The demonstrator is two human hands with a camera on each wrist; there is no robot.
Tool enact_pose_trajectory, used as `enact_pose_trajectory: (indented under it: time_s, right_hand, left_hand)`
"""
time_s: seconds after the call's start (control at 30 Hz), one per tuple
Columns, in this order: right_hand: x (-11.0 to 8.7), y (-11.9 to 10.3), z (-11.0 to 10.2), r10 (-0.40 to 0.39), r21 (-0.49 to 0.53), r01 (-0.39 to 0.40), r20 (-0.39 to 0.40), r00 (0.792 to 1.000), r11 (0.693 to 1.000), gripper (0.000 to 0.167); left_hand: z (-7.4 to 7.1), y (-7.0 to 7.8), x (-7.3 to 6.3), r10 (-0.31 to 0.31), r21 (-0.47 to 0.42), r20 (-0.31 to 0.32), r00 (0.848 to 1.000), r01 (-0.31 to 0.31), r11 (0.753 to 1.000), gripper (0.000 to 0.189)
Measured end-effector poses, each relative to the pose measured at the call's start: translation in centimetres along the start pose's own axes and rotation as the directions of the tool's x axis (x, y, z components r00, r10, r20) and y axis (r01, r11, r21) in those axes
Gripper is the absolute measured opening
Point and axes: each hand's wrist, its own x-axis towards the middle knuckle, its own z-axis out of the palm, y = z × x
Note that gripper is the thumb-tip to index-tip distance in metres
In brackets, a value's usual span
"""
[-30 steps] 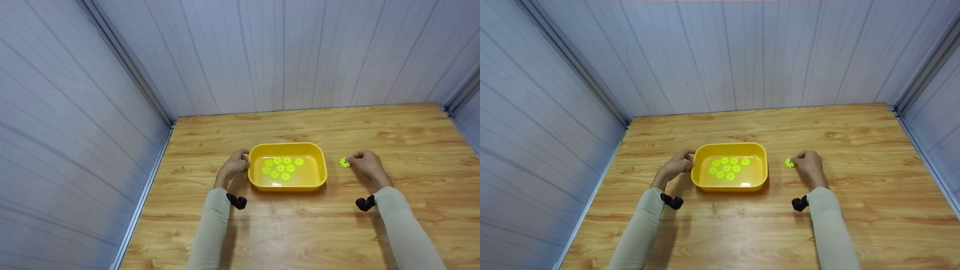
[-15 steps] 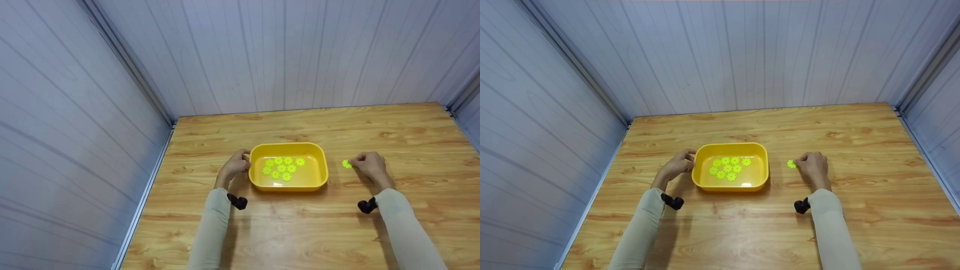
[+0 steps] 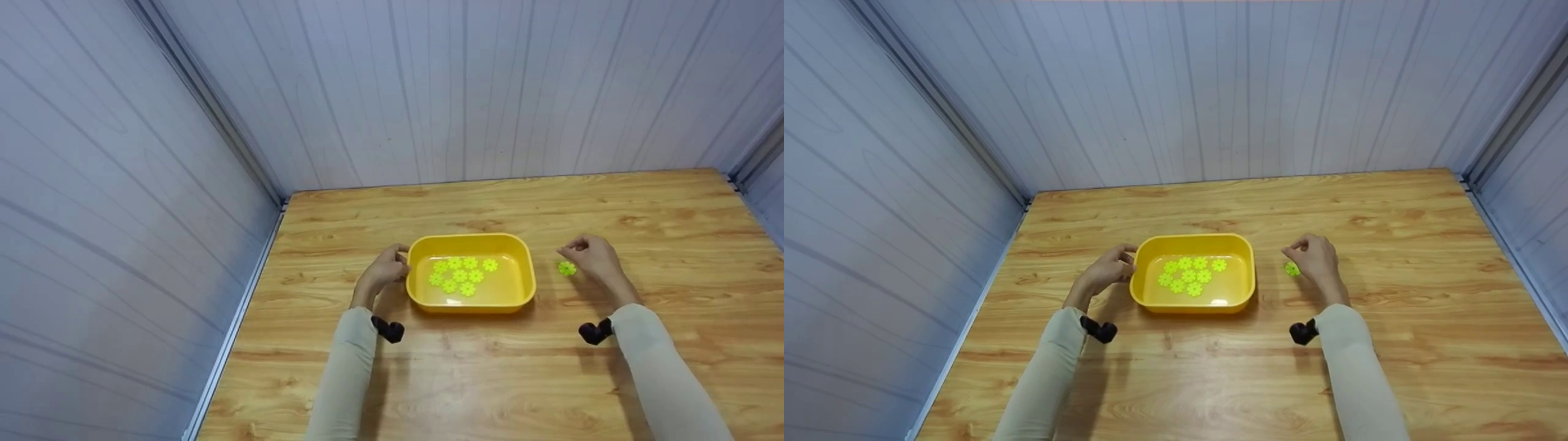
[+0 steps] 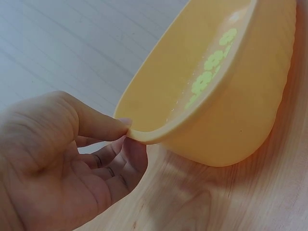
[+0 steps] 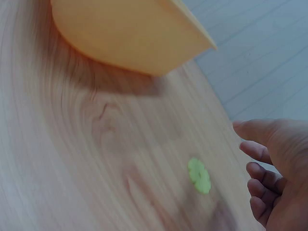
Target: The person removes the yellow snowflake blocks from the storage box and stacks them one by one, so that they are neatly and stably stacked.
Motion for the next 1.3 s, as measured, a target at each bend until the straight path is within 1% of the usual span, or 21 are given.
enact_pose_trajectory:
  time_s: [0.03,0.23,0.3,0.4,0.63,0.93,1.1,1.3]
  right_hand:
    - [0.0,-0.3,0.1,-0.015,0.004,0.015,-0.003,1.0,1.0,0.047]
    - [0.1,-2.3,0.7,-0.088,0.028,0.089,-0.042,0.995,0.996,0.052]
    - [0.2,-3.0,1.0,-0.102,0.037,0.104,-0.054,0.993,0.994,0.053]
    - [0.3,-4.1,1.4,-0.099,0.066,0.102,-0.057,0.993,0.993,0.054]
    - [0.4,-6.5,2.5,-0.115,0.093,0.119,-0.042,0.992,0.989,0.051]
    - [0.3,-8.8,4.0,-0.147,0.112,0.148,-0.01,0.989,0.983,0.046]
    - [0.2,-9.7,5.0,-0.195,0.11,0.195,-0.007,0.981,0.975,0.041]
    - [0.0,-10.4,6.1,-0.253,0.131,0.25,0.007,0.968,0.959,0.04]
  left_hand:
    - [0.1,-0.4,0.3,0.003,0.004,-0.009,1.0,-0.003,1.0,0.048]
    - [0.1,-0.5,0.2,0.001,0.001,-0.005,1.0,-0.001,1.0,0.048]
    - [0.1,-0.5,0.2,-0.002,-0.003,-0.003,1.0,0.002,1.0,0.049]
    - [0.1,-0.5,0.1,-0.008,-0.001,-0.005,1.0,0.008,1.0,0.048]
    - [0.1,-0.4,0.2,-0.009,-0.002,-0.009,1.0,0.009,1.0,0.048]
    - [0.0,-0.4,0.4,-0.009,0.013,-0.004,1.0,0.009,1.0,0.049]
    - [0.0,-0.4,0.5,-0.005,0.008,-0.004,1.0,0.005,1.0,0.05]
    - [0.0,-0.5,0.4,0.02,0.009,0.0,1.0,-0.02,1.0,0.049]
